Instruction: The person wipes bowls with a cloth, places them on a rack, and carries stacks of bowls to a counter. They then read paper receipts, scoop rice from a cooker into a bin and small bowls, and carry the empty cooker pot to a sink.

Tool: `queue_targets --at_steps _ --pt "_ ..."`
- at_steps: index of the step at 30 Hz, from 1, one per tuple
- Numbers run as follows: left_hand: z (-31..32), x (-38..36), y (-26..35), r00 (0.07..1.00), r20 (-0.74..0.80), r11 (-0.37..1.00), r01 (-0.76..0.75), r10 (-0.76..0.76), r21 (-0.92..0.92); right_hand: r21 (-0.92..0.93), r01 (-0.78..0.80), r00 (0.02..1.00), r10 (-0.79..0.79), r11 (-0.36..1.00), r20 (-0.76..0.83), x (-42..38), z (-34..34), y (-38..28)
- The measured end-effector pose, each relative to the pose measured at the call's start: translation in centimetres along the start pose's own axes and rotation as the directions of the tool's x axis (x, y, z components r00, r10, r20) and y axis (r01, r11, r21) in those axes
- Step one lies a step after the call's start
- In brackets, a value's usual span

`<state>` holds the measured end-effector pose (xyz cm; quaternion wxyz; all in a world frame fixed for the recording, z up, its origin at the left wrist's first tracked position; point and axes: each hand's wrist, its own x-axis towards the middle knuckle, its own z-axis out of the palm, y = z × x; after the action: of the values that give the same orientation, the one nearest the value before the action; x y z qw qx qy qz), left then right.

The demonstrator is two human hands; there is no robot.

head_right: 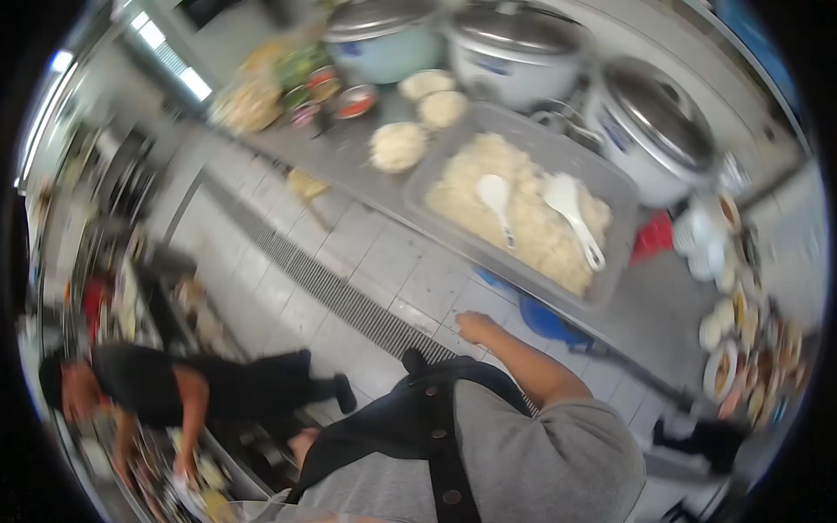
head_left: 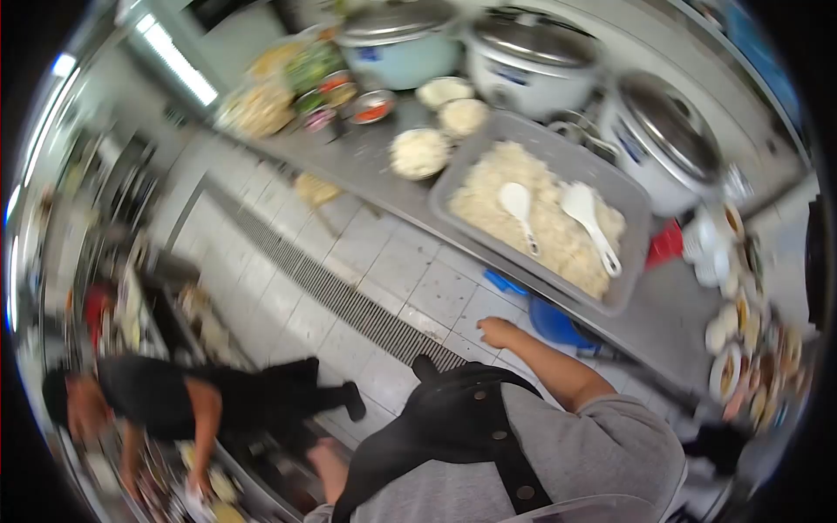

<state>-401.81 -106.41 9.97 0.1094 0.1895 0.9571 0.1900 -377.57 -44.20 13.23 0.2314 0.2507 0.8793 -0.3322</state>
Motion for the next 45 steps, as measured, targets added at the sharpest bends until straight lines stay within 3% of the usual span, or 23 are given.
queue_targets --at_steps 1,2,3,4,5,7,9,10,12,13,14,18,19,21,23,25,28,30,33,39,41,44,45 --pt "1.9 0.2 3.1 0.914 0.232 0.931 -0.357 0.332 0.073 0.023 -0.041 0.996 0.039 0.999 0.081 -0.4 0.6 -1.5" --pt "6.2 2.8 9.1 0.935 0.247 0.922 -0.156 0.253 -0.353 0.061 -0.053 0.993 0.046 0.997 0.107 -1.2 1.3 -2.8" --pt "8.8 6.4 13.1 0.871 0.479 0.823 0.192 0.109 -0.535 0.095 -0.060 0.989 0.047 0.994 0.137 -2.2 1.7 -4.1" --pt "11.8 10.5 17.7 0.688 0.716 0.524 0.654 -0.115 -0.545 0.150 -0.039 0.986 0.014 0.988 0.164 -3.2 1.6 -4.8" --pt "14.4 14.2 22.9 0.599 0.793 0.417 0.753 -0.114 -0.509 0.185 -0.082 0.988 0.055 0.979 0.145 -3.7 1.8 -4.4" --pt "15.7 20.0 32.9 0.581 0.807 0.381 0.726 0.105 -0.572 0.458 -0.047 0.998 0.024 0.888 0.055 -5.3 2.4 -2.7" --pt "12.3 25.4 43.1 0.667 0.695 0.422 0.568 0.268 -0.707 0.634 0.141 0.962 0.045 0.760 -0.268 -9.6 -1.2 -1.6" --pt "12.0 28.4 46.1 0.780 0.551 0.400 0.422 0.297 -0.813 0.845 -0.012 0.985 0.153 0.534 -0.083 -13.7 -6.4 -2.7" --pt "8.2 33.2 53.4 0.900 0.235 0.317 0.117 0.366 -0.941 0.932 0.127 0.948 0.235 0.340 -0.215 -19.9 -11.8 -1.8" --pt "7.8 35.8 56.6 0.953 -0.007 0.297 -0.101 0.303 -0.950 0.892 0.224 0.876 0.319 0.393 -0.361 -22.1 -13.4 -0.3" --pt "4.4 35.7 60.3 0.941 -0.062 0.293 -0.166 0.334 -0.942 0.837 0.304 0.776 0.391 0.455 -0.495 -23.9 -14.8 1.6" --pt "-1.1 31.3 70.5 0.910 -0.241 0.195 -0.318 0.339 -0.928 0.689 0.084 -0.100 0.694 0.720 -0.713 -28.1 -20.2 11.7" --pt "-1.0 29.9 72.5 0.878 -0.301 0.163 -0.381 0.372 -0.910 0.686 0.085 -0.113 0.691 0.723 -0.714 -27.3 -19.6 15.7" --pt "1.7 28.6 73.1 0.851 -0.363 0.235 -0.468 0.379 -0.852 0.550 -0.275 -0.260 0.490 0.789 -0.832 -24.6 -16.8 26.0" --pt "4.7 26.9 73.1 0.774 -0.521 0.316 -0.627 0.360 -0.712 0.701 -0.069 -0.024 0.701 0.710 -0.712 -21.7 -15.8 29.4" --pt "7.0 26.5 72.3 0.781 -0.517 0.386 -0.623 0.350 -0.680 0.630 0.347 -0.012 0.675 0.695 -0.738 -19.3 -16.1 29.8" --pt "6.6 26.6 72.2 0.726 -0.581 0.500 -0.681 0.367 -0.535 0.664 0.138 -0.141 0.678 0.735 -0.721 -18.3 -17.0 29.5" --pt "6.6 26.7 72.3 0.743 -0.557 0.549 -0.659 0.372 -0.514 0.683 -0.025 -0.338 0.637 0.730 -0.693 -18.0 -17.9 30.6" --pt "6.5 26.2 72.5 0.766 -0.518 0.556 -0.637 0.381 -0.533 0.689 -0.022 -0.483 0.596 0.724 -0.641 -18.5 -20.3 33.7" --pt "6.3 25.2 73.0 0.754 -0.584 0.540 -0.639 0.300 -0.548 0.667 0.132 -0.370 0.661 0.733 -0.653 -20.3 -20.7 40.0" --pt "5.5 24.0 73.8 0.788 -0.569 0.573 -0.586 0.235 -0.574 0.800 0.043 -0.550 0.682 0.599 -0.481 -19.4 -20.6 37.6" --pt "6.0 24.9 73.0 0.717 -0.682 0.702 -0.559 0.142 -0.441 0.547 0.320 -0.275 0.628 0.773 -0.728 -20.8 -25.3 24.2" --pt "6.5 25.8 72.5 0.724 -0.681 0.736 -0.520 0.110 -0.433 0.463 0.259 -0.015 0.482 0.848 -0.876 -20.4 -26.3 21.2"
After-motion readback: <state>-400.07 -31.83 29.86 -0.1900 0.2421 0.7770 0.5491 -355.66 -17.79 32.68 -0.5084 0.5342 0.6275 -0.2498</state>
